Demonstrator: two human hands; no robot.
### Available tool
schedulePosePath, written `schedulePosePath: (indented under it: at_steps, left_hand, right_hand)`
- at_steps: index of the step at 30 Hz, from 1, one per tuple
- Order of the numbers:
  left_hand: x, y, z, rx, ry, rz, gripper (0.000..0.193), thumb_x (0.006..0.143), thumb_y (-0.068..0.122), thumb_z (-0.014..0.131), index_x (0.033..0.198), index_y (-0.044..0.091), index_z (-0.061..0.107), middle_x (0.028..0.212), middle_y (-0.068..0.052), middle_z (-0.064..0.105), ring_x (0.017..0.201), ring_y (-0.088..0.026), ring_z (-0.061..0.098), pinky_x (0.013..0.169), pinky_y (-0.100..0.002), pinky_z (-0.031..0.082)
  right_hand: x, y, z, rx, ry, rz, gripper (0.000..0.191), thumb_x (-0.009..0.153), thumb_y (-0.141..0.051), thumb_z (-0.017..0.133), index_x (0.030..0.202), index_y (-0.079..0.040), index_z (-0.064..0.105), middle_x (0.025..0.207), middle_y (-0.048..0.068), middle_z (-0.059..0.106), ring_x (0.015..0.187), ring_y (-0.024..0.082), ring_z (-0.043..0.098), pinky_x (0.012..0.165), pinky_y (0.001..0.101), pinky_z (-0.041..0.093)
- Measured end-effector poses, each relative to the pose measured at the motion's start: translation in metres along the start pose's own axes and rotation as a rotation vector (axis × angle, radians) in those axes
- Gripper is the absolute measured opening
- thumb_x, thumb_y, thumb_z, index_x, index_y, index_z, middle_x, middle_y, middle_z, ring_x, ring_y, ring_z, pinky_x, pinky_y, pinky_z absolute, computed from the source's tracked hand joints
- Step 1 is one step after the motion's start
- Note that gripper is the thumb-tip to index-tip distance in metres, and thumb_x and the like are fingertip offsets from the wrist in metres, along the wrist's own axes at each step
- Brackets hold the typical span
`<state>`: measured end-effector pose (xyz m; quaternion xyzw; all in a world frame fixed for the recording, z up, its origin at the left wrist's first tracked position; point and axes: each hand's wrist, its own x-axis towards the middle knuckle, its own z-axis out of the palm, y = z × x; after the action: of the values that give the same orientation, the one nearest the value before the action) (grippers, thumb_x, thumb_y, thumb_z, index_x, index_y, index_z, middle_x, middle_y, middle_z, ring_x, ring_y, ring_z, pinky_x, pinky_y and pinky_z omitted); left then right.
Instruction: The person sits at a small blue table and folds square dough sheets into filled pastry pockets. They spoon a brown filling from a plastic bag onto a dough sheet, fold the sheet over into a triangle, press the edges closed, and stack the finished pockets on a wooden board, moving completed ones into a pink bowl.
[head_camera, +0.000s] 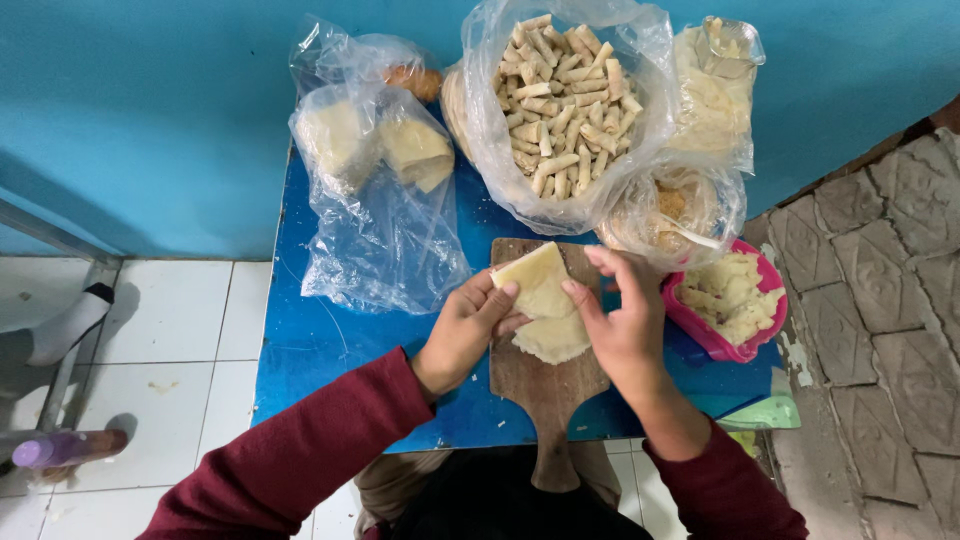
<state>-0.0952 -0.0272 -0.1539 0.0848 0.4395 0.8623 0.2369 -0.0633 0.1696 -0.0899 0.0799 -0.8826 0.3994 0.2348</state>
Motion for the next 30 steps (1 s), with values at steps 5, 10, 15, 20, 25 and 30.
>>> schedulePosePath:
  at_steps: [5, 10, 15, 20, 25, 30]
  left_hand:
    - [0.001, -0.014, -0.003, -0.150, -0.077, -0.001, 0.046, 0.106, 0.017, 0.046, 0.149, -0.001, 0.044, 0.133, -0.008, 0.063, 0.115, -0.011, 0.065, 0.102, -0.025, 0.053]
    - [-0.003, -0.013, 0.004, -0.056, -0.115, 0.091, 0.049, 0.109, 0.011, 0.045, 0.155, -0.003, 0.038, 0.138, -0.009, 0.059, 0.121, -0.011, 0.060, 0.106, -0.026, 0.049]
    - [-0.007, -0.004, 0.015, 0.023, -0.095, 0.145, 0.049, 0.106, 0.006, 0.049, 0.153, -0.004, 0.039, 0.133, -0.007, 0.062, 0.116, -0.009, 0.061, 0.101, -0.025, 0.051]
    - [-0.019, 0.008, 0.019, 0.719, 0.086, 0.236, 0.045, 0.101, 0.008, 0.061, 0.145, 0.001, 0.059, 0.080, -0.003, 0.060, 0.073, -0.005, 0.049, 0.064, -0.023, 0.048]
    - [-0.019, 0.005, 0.020, 0.555, 0.113, 0.303, 0.035, 0.104, 0.009, 0.056, 0.137, 0.000, 0.062, 0.082, 0.006, 0.063, 0.074, -0.001, 0.053, 0.063, -0.021, 0.048]
    - [-0.007, -0.010, 0.007, 0.236, 0.203, 0.228, 0.026, 0.104, 0.008, 0.054, 0.125, -0.003, 0.065, 0.085, 0.002, 0.065, 0.070, -0.005, 0.054, 0.062, -0.022, 0.045]
  right_hand:
    - [-0.003, -0.027, 0.006, -0.161, -0.033, -0.375, 0.032, 0.080, -0.007, 0.085, 0.108, -0.006, 0.069, 0.104, 0.009, 0.070, 0.094, 0.029, 0.069, 0.081, 0.0364, 0.055]
    - [-0.004, -0.030, 0.013, -0.112, -0.038, -0.244, 0.027, 0.082, -0.006, 0.085, 0.103, -0.007, 0.068, 0.102, 0.008, 0.071, 0.091, 0.026, 0.071, 0.076, 0.0342, 0.057]
    - [-0.008, -0.030, 0.013, -0.106, -0.002, -0.251, 0.019, 0.089, -0.005, 0.080, 0.104, -0.007, 0.069, 0.100, 0.008, 0.071, 0.090, 0.026, 0.072, 0.077, 0.0333, 0.057]
    - [-0.010, -0.029, 0.014, -0.042, -0.028, -0.176, 0.022, 0.088, -0.012, 0.080, 0.104, -0.004, 0.067, 0.098, 0.010, 0.071, 0.085, 0.023, 0.073, 0.071, 0.0322, 0.057]
    - [-0.018, -0.009, 0.014, 0.035, -0.078, -0.073, 0.012, 0.098, -0.013, 0.071, 0.106, -0.004, 0.067, 0.095, 0.009, 0.072, 0.077, 0.017, 0.071, 0.067, 0.0299, 0.056]
    - [-0.021, 0.027, 0.018, 0.641, -0.105, 0.344, 0.012, 0.101, -0.013, 0.063, 0.109, -0.004, 0.066, 0.090, 0.005, 0.065, 0.079, 0.015, 0.059, 0.068, 0.0291, 0.048]
